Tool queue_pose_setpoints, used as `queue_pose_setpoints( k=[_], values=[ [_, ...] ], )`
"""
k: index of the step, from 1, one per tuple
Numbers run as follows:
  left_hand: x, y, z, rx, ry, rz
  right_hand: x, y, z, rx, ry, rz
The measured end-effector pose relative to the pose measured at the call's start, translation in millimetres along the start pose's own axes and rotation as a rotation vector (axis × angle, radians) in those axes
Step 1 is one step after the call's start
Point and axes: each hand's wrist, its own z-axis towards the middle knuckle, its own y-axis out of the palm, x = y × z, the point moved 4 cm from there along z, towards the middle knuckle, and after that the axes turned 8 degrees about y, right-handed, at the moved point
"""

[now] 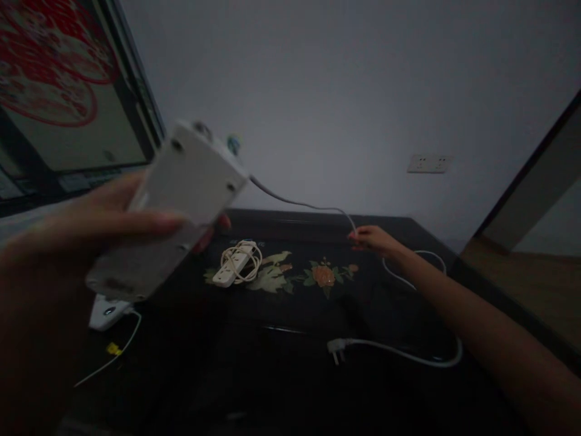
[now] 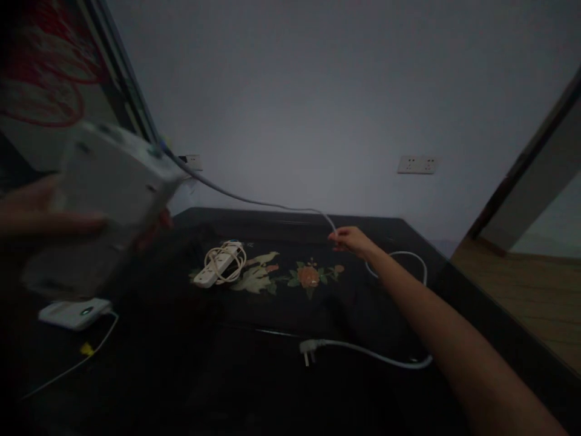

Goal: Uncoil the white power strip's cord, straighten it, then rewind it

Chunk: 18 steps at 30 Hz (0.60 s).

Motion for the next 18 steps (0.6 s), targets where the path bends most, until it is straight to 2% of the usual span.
queue_pose_setpoints(
  k=[3, 5, 7, 10, 12, 15, 18],
  values=[
    [-24.1, 44.4, -8.7, -0.232, -0.067, 0.346, -31.4, -34.8, 20.3, 0.322, -0.133, 0.118],
    [-44.3, 85.3, -13.0, -0.401, -0.052, 0.438, -58.3, -51.3, 23.8, 0.45, -0.217, 0.164],
    [-69.0, 127.3, -17.8, -0.495, -0.063, 0.455, -83.7, -61.0, 21.5, 0.514, -0.278, 0.171],
    [-107.8, 182.9, -25.0, -0.519, -0.097, 0.532, -109.4, -62.7, 13.2, 0.538, -0.327, 0.113],
    [-130.1, 211.6, -29.0, -0.508, -0.141, 0.619, -116.9, -56.3, 7.1, 0.53, -0.361, 0.024],
    [-151.4, 241.7, -31.2, -0.492, -0.151, 0.747, -116.1, -40.6, 0.3, 0.477, -0.423, -0.113],
    [-160.0, 259.2, -31.1, -0.509, -0.124, 0.867, -106.4, -27.0, -3.5, 0.419, -0.427, -0.141]
  ],
)
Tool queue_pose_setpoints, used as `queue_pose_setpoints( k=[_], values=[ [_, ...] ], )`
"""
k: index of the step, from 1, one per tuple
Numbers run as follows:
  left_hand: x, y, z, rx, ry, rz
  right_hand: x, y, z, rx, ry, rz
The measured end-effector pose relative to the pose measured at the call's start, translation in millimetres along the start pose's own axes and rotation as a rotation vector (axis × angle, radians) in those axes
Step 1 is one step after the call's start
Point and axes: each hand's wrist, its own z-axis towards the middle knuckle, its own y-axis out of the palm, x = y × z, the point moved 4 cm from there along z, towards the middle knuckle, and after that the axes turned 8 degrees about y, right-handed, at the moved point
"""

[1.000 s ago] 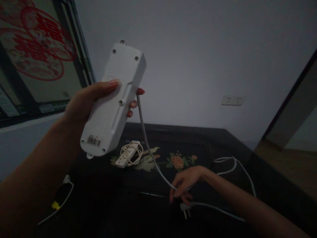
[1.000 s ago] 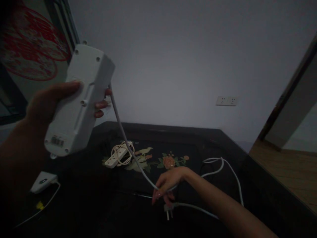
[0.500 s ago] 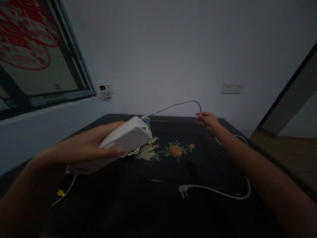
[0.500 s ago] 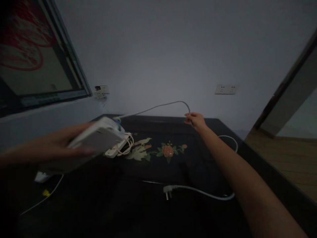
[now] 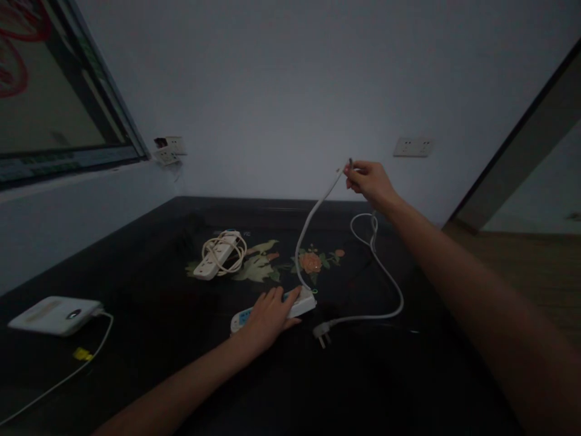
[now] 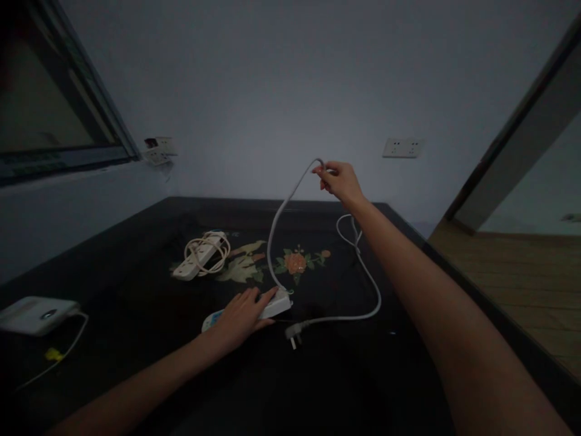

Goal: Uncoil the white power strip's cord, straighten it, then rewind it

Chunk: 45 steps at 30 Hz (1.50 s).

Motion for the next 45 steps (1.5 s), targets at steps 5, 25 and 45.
queue_pose_setpoints(
  k=[5, 25, 45],
  values=[
    [9.1, 7.9, 2.2, 0.026, 0.004, 0.127, 1.6, 15.9, -21.1, -0.207, -0.024, 0.02],
    [8.7, -119.0, 58.5, 0.12, 0.045, -1.787, 7.3, 75.9, -78.7, -0.476, -0.181, -0.707],
    [36.5, -188.5, 32.0, 0.403, 0.428, -1.975, 122.7, -21.9, -66.6, -0.2, -0.198, -0.949]
  ],
)
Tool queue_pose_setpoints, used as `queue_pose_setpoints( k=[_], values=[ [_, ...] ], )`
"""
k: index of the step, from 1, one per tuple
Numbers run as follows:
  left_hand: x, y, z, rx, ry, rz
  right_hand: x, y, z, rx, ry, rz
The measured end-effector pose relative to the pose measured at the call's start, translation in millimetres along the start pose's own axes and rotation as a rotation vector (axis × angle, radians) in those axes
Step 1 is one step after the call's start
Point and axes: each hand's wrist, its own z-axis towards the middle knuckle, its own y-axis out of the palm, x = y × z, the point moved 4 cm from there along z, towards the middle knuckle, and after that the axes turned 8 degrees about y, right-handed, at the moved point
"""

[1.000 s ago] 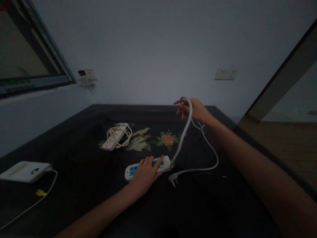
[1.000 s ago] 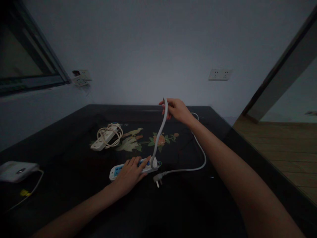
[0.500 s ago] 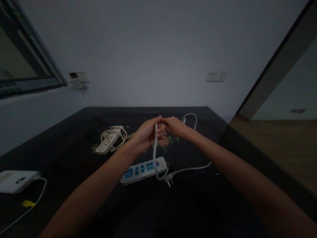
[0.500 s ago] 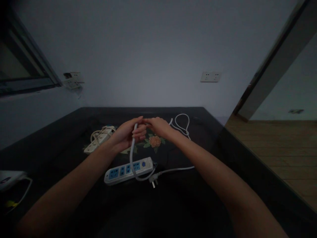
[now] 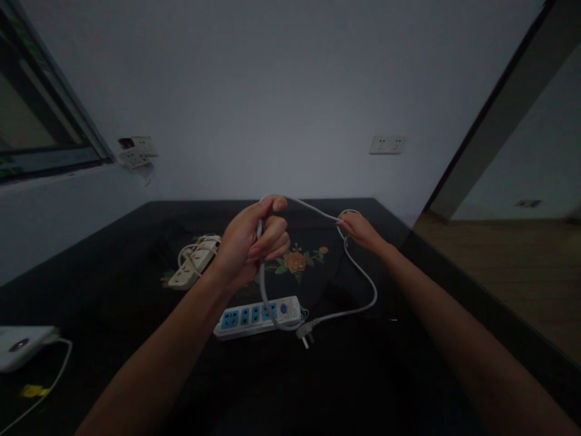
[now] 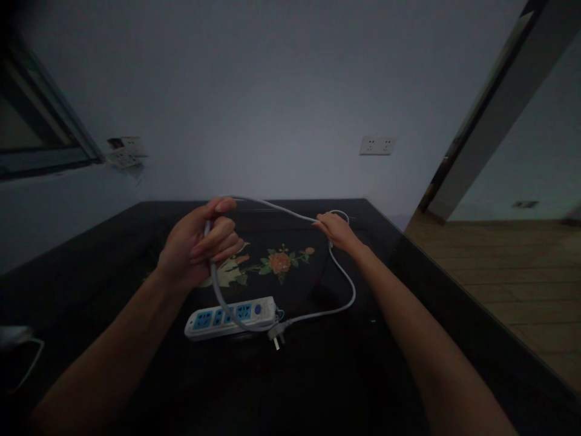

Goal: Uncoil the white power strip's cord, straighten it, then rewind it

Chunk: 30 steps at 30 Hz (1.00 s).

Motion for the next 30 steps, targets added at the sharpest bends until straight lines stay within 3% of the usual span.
queue_pose_setpoints(
  k=[4, 8, 13, 17, 21, 26, 30],
  values=[
    [3.4, 8.2, -6.5, -0.046, 0.003, 0.035, 29.3, 21.6, -16.8, -0.039, 0.093, 0.005],
    [5.4, 12.3, -10.6, -0.011, -0.016, 0.074, 53.7, 39.6, -39.5, -0.104, 0.183, 0.017],
    [-2.6, 8.5, -7.9, -0.022, -0.037, 0.133, 72.3, 34.5, -46.5, -0.107, 0.3, 0.017],
    [-14.7, -23.1, 0.9, 0.078, -0.007, 0.097, 79.0, -9.3, -22.7, 0.016, 0.378, -0.015],
    [-37.8, -68.2, 0.4, 0.223, -0.082, 0.048, 69.6, -81.7, 16.4, 0.206, 0.365, -0.055],
    [-65.1, -96.8, -17.2, 0.234, -0.217, 0.144, 27.1, -168.2, 57.8, 0.371, 0.224, -0.169],
    [-72.7, -118.1, -28.4, 0.209, -0.324, 0.458, -11.3, -211.5, 78.7, 0.371, 0.134, -0.212]
  ],
)
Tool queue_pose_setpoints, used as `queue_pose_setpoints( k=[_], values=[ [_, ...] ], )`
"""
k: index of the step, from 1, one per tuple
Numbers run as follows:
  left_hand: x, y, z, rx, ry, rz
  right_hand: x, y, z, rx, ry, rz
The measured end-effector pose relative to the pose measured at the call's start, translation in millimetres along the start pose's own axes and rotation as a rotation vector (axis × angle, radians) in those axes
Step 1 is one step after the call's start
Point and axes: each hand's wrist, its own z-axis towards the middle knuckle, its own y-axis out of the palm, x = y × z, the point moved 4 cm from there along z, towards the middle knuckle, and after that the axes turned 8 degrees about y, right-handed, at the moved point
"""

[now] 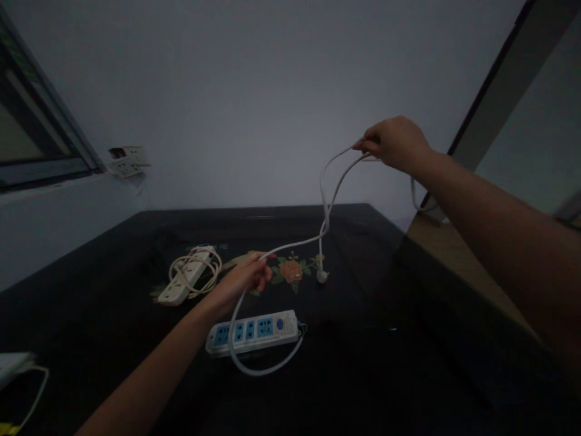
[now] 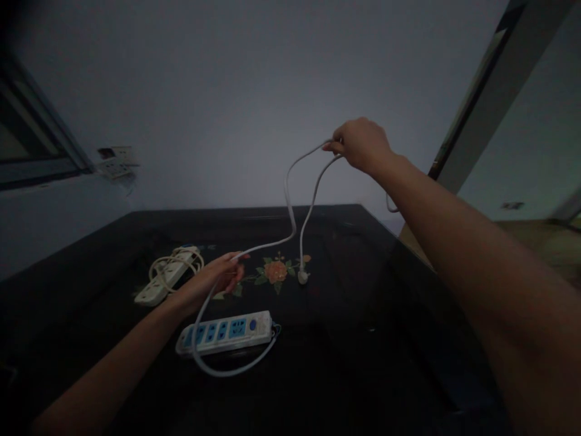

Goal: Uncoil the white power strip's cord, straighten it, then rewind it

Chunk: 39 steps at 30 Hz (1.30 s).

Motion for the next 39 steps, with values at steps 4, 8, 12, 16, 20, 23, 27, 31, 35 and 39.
queue_pose_setpoints(
  k=[4, 8, 12, 16, 20, 23, 27, 31, 35, 39],
  values=[
    [3.1, -31.6, 7.3, -0.012, -0.021, 0.396, -36.2, -21.3, 8.4, -0.039, -0.134, -0.089],
    [65.1, -52.3, 10.8, 0.208, 0.273, 0.663, -74.7, -24.5, -6.9, -0.09, -0.196, -0.186],
    [148.8, -24.7, 6.0, 0.418, 0.737, 0.692, -115.0, -15.9, -32.0, -0.166, -0.291, -0.279],
    [168.2, 24.8, 29.9, 0.153, 0.778, 0.901, -143.9, -11.8, -51.5, -0.205, -0.417, -0.232],
    [144.8, 42.7, 47.1, -0.129, 0.64, 0.863, -143.2, -9.8, -61.5, -0.233, -0.379, -0.161],
    [138.9, 42.0, 40.9, -0.182, 0.613, 0.725, -131.6, -3.1, -69.9, -0.301, -0.376, -0.048],
    [148.0, 34.8, 28.7, -0.142, 0.563, 0.531, -106.2, 9.5, -77.2, -0.333, -0.342, 0.075],
    [162.2, 16.0, 22.4, -0.044, 0.577, 0.356, -73.9, 25.2, -81.6, -0.474, -0.237, 0.385],
    [174.7, -17.5, 17.8, 0.165, 0.63, 0.219, -42.7, 33.7, -92.0, -0.532, -0.069, 0.737],
    [180.0, -41.7, 11.8, 0.295, 0.608, 0.132, -19.7, 33.9, -108.4, -0.495, 0.022, 0.924]
  ],
)
